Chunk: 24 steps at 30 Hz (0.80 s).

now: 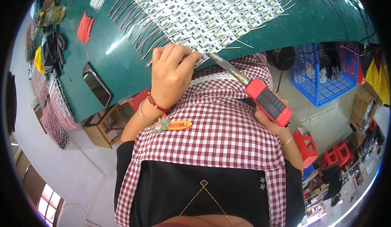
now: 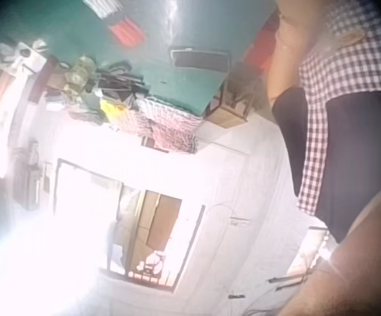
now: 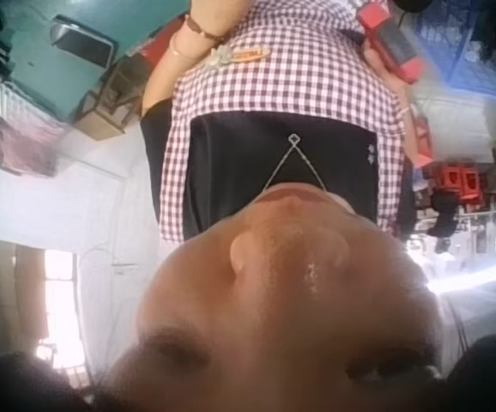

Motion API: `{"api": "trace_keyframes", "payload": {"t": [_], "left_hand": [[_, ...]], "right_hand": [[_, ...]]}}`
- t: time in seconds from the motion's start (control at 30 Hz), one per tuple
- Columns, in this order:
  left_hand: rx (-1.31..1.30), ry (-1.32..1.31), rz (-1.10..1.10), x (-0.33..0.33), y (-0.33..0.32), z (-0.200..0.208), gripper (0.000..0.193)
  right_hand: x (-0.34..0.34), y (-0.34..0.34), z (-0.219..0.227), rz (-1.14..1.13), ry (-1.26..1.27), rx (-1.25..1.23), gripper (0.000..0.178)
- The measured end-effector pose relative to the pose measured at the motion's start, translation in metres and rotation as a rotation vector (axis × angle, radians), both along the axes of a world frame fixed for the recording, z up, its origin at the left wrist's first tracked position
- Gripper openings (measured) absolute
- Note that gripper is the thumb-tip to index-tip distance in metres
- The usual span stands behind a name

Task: The person uses a red soldering iron to solder wires onto a large LED panel. They repeatedly pick up red and white wires from piles on the table and attach them to specific points on the panel, working systematically across the surface.

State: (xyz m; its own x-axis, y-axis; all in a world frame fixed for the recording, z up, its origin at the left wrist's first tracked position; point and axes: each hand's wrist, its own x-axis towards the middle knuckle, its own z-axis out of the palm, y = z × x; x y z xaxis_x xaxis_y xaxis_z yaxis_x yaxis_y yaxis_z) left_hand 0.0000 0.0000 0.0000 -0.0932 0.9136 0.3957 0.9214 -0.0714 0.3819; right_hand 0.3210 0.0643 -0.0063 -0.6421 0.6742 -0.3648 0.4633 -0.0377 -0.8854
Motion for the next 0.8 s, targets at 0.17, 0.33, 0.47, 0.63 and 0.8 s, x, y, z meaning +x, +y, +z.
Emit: {"api": "trace_keyframes", "payload": {"t": [0.17,0.33,0.47,0.63,0.8], "left_hand": [[-0.011,0.008,0.004,0.001,-0.001,0.002,0.02],[-0.009,0.007,0.004,0.003,-0.001,0.002,0.02],[-0.001,0.003,0.005,0.002,-0.001,0.002,0.02],[-0.017,0.006,0.008,0.002,-0.001,0.005,0.019],[-0.025,0.011,0.01,0.002,-0.001,0.006,0.019]], "right_hand": [[0.007,0.001,0.002,0.035,0.011,0.021,0.019],[0.0,-0.001,0.004,-0.033,0.053,-0.018,0.018],[0.006,-0.002,-0.001,0.014,0.009,-0.013,0.016],[0.002,-0.006,0.009,-0.095,0.163,-0.179,0.016],[-0.01,-0.001,0.018,-0.136,0.337,-0.302,0.022]]}}
